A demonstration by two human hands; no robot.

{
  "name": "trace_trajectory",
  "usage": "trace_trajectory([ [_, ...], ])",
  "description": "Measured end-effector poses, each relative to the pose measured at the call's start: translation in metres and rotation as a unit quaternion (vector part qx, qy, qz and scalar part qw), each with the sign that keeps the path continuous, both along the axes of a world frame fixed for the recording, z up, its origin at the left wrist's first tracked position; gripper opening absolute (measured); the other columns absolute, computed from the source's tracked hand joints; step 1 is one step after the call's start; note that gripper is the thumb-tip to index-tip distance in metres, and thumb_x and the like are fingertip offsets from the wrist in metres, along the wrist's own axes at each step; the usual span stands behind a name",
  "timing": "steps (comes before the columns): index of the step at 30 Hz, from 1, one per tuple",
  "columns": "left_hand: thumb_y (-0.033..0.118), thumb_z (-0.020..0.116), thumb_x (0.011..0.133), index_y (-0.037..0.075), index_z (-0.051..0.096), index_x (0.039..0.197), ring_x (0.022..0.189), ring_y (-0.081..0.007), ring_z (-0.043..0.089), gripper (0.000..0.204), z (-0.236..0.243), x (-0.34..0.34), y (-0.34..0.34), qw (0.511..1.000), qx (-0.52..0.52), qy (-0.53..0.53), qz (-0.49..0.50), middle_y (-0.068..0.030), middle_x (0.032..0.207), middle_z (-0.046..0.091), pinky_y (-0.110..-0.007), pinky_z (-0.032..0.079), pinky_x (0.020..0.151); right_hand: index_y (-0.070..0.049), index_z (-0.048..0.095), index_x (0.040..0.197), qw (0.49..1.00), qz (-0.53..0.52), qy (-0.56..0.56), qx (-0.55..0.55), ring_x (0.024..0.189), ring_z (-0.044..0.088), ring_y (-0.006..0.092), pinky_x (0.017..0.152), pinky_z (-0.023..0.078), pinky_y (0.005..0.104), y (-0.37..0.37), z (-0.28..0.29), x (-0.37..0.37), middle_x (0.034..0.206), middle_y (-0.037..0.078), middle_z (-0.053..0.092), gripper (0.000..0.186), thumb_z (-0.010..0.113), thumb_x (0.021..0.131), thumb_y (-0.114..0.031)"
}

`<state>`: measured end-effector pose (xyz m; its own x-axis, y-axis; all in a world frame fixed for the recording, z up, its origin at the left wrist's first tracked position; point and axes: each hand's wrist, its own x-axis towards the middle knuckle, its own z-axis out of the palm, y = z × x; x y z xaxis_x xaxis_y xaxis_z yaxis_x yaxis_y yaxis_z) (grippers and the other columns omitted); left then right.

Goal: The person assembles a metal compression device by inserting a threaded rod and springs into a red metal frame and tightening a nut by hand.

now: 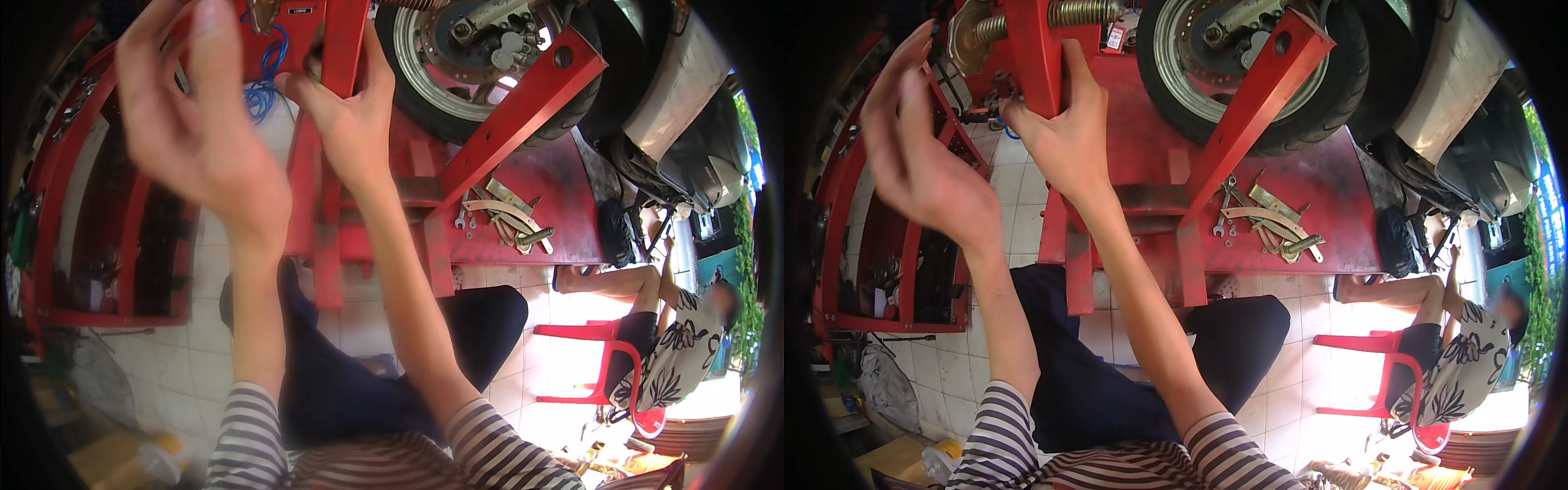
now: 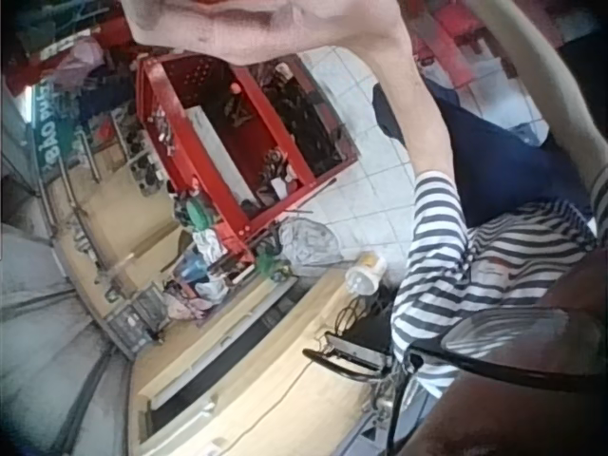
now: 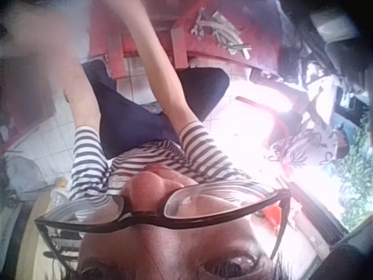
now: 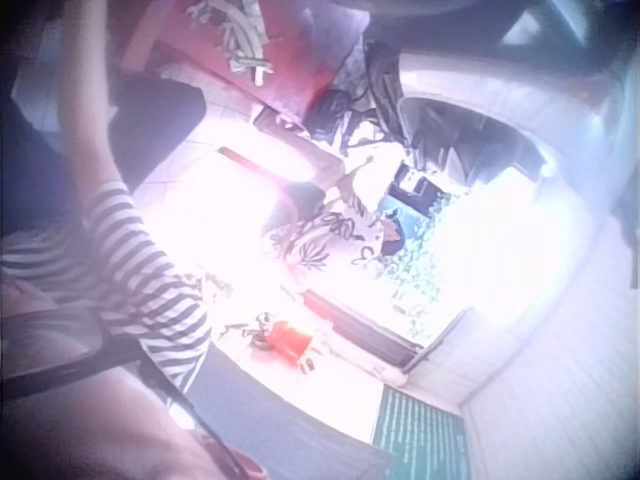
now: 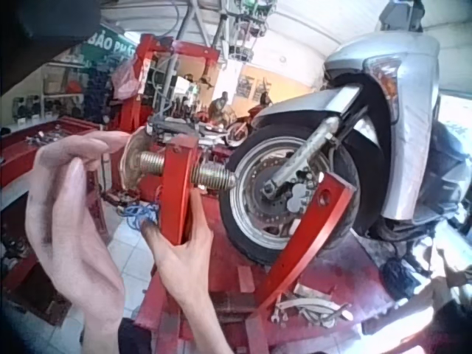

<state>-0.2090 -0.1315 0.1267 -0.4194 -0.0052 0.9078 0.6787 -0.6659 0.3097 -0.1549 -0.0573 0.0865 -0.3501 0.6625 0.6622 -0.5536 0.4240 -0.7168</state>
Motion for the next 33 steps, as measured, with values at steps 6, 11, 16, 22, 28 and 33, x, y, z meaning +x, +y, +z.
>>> trace_trajectory([
  [6,0.006,0.046,0.092,-0.011,0.057,0.118,0.114,-0.0224,0.056,0.033,-0.007,-0.001,0.009,0.996,-0.047,-0.069,-0.023,-0.0176,0.118,0.061,-0.032,0.041,0.100,0.001,0.052,0.101,1.000,-0.007,0.009,0.007,0.069,0.056,0.0103,0.064,0.048,0.0275,0.007,-0.006,0.001,0.077,0.006,0.063,0.035,0.067,0.069,-0.002],
  [11,0.002,0.042,0.088,-0.012,0.055,0.118,0.115,-0.0313,0.057,0.036,0.003,-0.007,-0.003,0.993,0.069,-0.041,-0.090,-0.0244,0.120,0.057,-0.038,0.040,0.102,0.002,0.052,0.100,0.999,-0.030,0.002,0.032,0.069,0.055,0.0095,0.064,0.047,0.0268,0.001,0.000,0.003,0.076,0.006,0.063,0.034,0.067,0.069,-0.002],
  [16,0.015,0.030,0.095,-0.010,0.054,0.121,0.118,-0.0356,0.052,0.044,0.002,-0.007,0.006,0.978,-0.048,-0.090,-0.180,-0.0208,0.120,0.059,-0.042,0.036,0.105,0.002,0.052,0.101,1.000,0.000,0.017,0.001,0.069,0.054,0.0089,0.063,0.047,0.0265,0.004,-0.006,0.000,0.076,0.005,0.062,0.035,0.068,0.070,-0.003],
  [22,0.021,0.031,0.095,-0.004,0.058,0.116,0.104,-0.0338,0.059,0.042,-0.013,-0.034,-0.018,0.978,0.050,-0.030,-0.200,-0.0183,0.106,0.063,-0.042,0.039,0.100,0.001,0.052,0.102,0.998,-0.038,-0.012,0.039,0.067,0.053,0.0081,0.062,0.046,0.0254,0.004,-0.004,0.002,0.073,0.004,0.061,0.035,0.067,0.070,-0.003],
  [28,0.026,0.039,0.099,-0.014,0.047,0.126,0.123,-0.0341,0.047,0.049,0.003,-0.006,0.000,0.928,0.016,-0.106,-0.357,-0.0249,0.124,0.055,-0.042,0.031,0.108,0.001,0.053,0.102,1.000,-0.012,-0.006,0.006,0.068,0.053,0.0083,0.063,0.045,0.0251,0.000,-0.003,0.003,0.074,0.004,0.060,0.036,0.068,0.071,-0.004],
  [33,0.022,0.035,0.097,-0.014,0.048,0.125,0.124,-0.0327,0.047,0.047,-0.007,-0.040,-0.009,0.920,0.016,-0.090,-0.382,-0.0249,0.125,0.055,-0.041,0.030,0.109,0.001,0.052,0.102,0.999,-0.019,-0.008,0.028,0.068,0.054,0.0079,0.063,0.046,0.0254,0.004,-0.005,0.003,0.075,0.004,0.060,0.036,0.068,0.070,-0.004],
])
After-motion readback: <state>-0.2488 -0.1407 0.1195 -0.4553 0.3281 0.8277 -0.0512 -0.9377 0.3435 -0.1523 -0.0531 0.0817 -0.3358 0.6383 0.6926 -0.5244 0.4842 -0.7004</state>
